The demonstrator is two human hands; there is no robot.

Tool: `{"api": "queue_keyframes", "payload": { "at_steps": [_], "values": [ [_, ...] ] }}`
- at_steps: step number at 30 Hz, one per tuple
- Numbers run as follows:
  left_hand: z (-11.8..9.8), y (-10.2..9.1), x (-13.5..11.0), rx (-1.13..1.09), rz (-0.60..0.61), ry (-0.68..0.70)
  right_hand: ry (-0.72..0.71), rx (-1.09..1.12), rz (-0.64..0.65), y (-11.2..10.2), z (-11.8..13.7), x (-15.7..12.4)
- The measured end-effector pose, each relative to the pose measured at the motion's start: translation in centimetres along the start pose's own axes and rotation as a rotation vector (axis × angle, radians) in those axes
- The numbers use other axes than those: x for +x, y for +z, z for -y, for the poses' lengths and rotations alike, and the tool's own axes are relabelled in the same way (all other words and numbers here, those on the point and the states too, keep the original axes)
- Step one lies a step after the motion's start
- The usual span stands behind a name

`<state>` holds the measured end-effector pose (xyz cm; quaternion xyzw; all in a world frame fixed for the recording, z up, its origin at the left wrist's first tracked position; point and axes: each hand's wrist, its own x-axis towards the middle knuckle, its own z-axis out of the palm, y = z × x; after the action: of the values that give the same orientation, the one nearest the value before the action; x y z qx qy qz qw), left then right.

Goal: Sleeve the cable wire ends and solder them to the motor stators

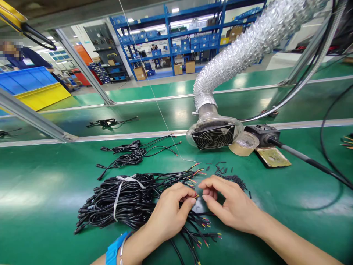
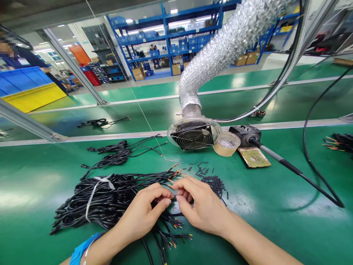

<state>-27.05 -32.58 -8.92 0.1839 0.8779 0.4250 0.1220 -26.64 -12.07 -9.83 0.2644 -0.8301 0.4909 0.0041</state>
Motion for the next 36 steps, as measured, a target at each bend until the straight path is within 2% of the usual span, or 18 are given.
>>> {"api": "queue_keyframes", "payload": {
  "at_steps": [9,16,18,20,23,25,27,31,36],
  "values": [
    [0.3,0.3,-0.2,0.009,0.0,0.021,-0.027,-0.035,-0.02,0.5,-0.1,-0.1],
    [0.3,0.4,-0.1,-0.215,0.012,-0.041,0.068,0.088,0.037,2.1,0.1,0.7],
    [0.2,0.4,0.0,-0.209,0.021,-0.049,0.068,0.1,0.085,1.2,-0.1,1.0],
    [0.2,0.3,0.0,-0.161,0.015,-0.038,0.051,0.022,0.122,-1.0,-0.8,1.3],
    [0.3,0.2,-0.2,-0.083,0.002,-0.001,0.091,-0.267,0.002,-5.9,-3.2,1.2],
    [0.4,0.2,-0.3,-0.057,0.001,0.023,0.129,-0.462,0.009,-8.7,-5.2,1.0],
    [0.5,0.1,-0.3,-0.043,0.003,0.029,0.167,-0.577,0.063,-10.2,-6.8,0.7],
    [0.6,0.1,-0.2,-0.061,-0.014,-0.001,0.178,-0.626,0.124,-10.1,-8.1,0.6],
    [0.5,0.1,-0.4,-0.089,-0.045,-0.01,0.189,-0.614,0.043,-9.0,-6.3,0.7]
  ]
}}
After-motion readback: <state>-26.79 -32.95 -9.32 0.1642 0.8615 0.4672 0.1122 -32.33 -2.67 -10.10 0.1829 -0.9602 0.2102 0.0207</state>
